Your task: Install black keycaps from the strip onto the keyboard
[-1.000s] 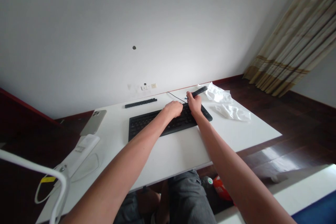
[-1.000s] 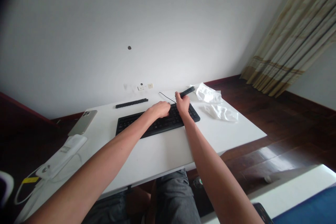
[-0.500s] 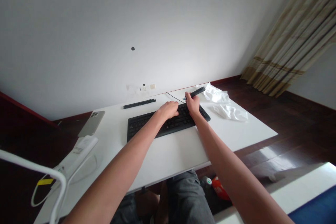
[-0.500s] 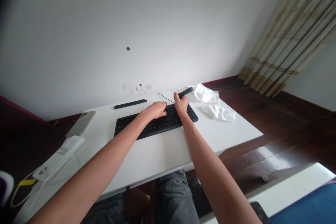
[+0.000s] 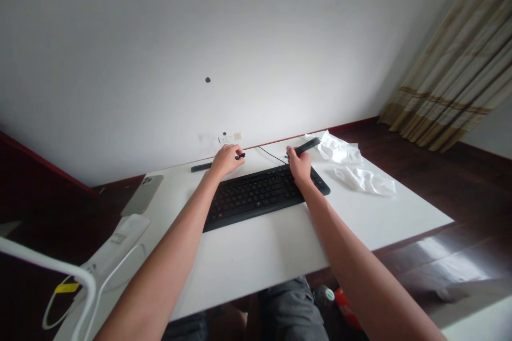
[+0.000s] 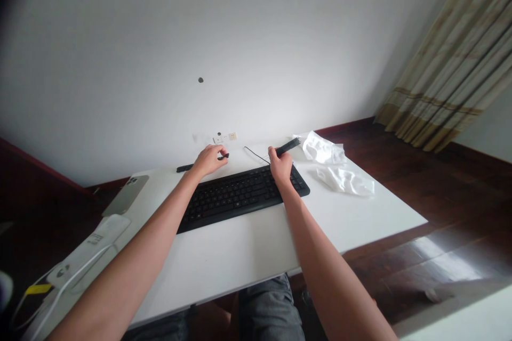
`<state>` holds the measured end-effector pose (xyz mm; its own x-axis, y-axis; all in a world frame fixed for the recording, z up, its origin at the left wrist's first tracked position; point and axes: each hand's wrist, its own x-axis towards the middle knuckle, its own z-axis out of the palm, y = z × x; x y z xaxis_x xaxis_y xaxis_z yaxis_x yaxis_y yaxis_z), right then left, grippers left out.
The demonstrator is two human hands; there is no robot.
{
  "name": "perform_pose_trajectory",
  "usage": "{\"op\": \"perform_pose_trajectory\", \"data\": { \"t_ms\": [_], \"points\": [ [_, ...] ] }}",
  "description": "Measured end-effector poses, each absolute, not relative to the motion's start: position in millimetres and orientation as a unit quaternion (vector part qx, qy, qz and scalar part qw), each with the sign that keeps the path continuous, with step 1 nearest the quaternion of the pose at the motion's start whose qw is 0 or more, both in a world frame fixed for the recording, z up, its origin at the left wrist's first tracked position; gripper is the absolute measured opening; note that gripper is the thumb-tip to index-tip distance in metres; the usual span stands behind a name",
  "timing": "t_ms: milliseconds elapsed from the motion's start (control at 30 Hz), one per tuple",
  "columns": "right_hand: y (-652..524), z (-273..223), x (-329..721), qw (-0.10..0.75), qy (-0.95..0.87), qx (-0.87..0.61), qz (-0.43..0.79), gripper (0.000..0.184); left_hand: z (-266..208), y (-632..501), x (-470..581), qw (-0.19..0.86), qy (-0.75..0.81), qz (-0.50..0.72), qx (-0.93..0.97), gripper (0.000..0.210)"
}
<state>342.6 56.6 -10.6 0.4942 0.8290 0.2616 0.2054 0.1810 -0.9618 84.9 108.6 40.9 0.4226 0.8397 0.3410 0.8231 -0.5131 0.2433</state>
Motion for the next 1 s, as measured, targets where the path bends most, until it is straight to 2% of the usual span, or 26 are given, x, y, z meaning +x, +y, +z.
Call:
{"op": "perform_pose_trajectory", "data": {
  "t_ms": [467,1000],
  "points": [
    [54.4,-9.5,341.7,0.616,-0.453,-0.608,0.212,0.042,7.5,141.8,91.8,0.014,0.451,0.219,0.865,0.020],
    [53.2,-9.5,342.0,0.601,-0.464,-0.615,0.211,0.040,1.8,142.3,91.8,0.002,0.498,0.176,0.849,0.023]
  ]
}}
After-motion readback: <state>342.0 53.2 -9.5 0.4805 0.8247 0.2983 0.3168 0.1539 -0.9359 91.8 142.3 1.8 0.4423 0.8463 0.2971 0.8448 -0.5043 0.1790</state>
